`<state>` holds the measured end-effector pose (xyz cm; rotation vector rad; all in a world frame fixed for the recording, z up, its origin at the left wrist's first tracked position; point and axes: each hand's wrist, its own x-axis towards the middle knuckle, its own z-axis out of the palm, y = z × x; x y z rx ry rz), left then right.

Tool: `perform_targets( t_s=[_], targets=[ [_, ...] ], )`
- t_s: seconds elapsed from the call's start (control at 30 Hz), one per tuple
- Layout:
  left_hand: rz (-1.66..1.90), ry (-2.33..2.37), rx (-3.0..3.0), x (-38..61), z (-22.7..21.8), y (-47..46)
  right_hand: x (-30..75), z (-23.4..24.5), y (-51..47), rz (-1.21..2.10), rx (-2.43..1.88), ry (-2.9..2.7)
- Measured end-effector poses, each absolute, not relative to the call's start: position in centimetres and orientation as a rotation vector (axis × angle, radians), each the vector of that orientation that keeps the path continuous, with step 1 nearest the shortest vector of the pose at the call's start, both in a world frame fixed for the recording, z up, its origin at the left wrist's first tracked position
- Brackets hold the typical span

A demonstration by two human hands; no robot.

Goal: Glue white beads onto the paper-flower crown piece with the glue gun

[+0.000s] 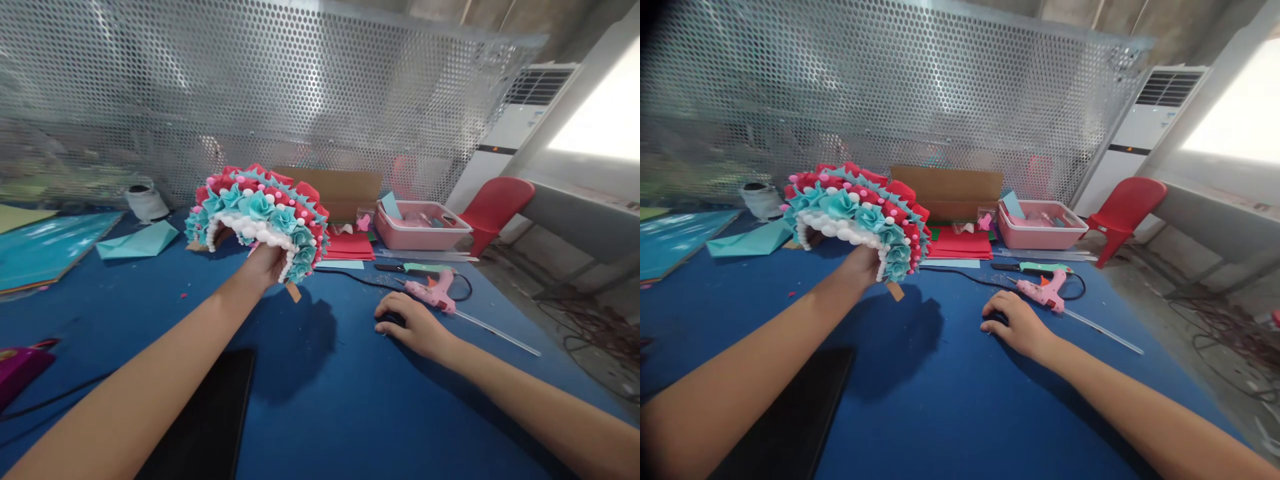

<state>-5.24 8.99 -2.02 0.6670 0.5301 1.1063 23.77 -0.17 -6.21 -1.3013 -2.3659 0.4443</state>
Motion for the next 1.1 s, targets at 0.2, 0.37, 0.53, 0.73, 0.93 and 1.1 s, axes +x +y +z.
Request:
perform_targets(
  t_s=[0.2,0.37,0.53,0.73,0.93,1.1],
  targets=[
    [1.078,0.596,0.698,-4.9,-1.4,8.7,25.6,-6.9,-1.2,0.435,-1.187,-2.416],
    [1.073,0.621,0.718,-4.9,-1.2,8.5,26.6,-5.8,-3.1,0.367,-1.099,-2.527],
    [1.044,0.62,0.736,-5.1,-1.1,8.5,27.2,-5.3,-3.8,0.351,-1.007,-2.589],
    [1.043,0.602,0.741,-4.9,-1.0,8.4,27.1,-5.8,-3.0,0.505,-1.158,-2.479],
    [1.023,0.57,0.729,-4.9,-0.8,8.0,24.9,-5.1,-2.8,0.452,-1.265,-2.442],
    [1.047,0.532,0.69,-5.0,-0.7,7.9,22.2,-4.0,-1.1,0.476,-1.252,-2.428]
  ],
)
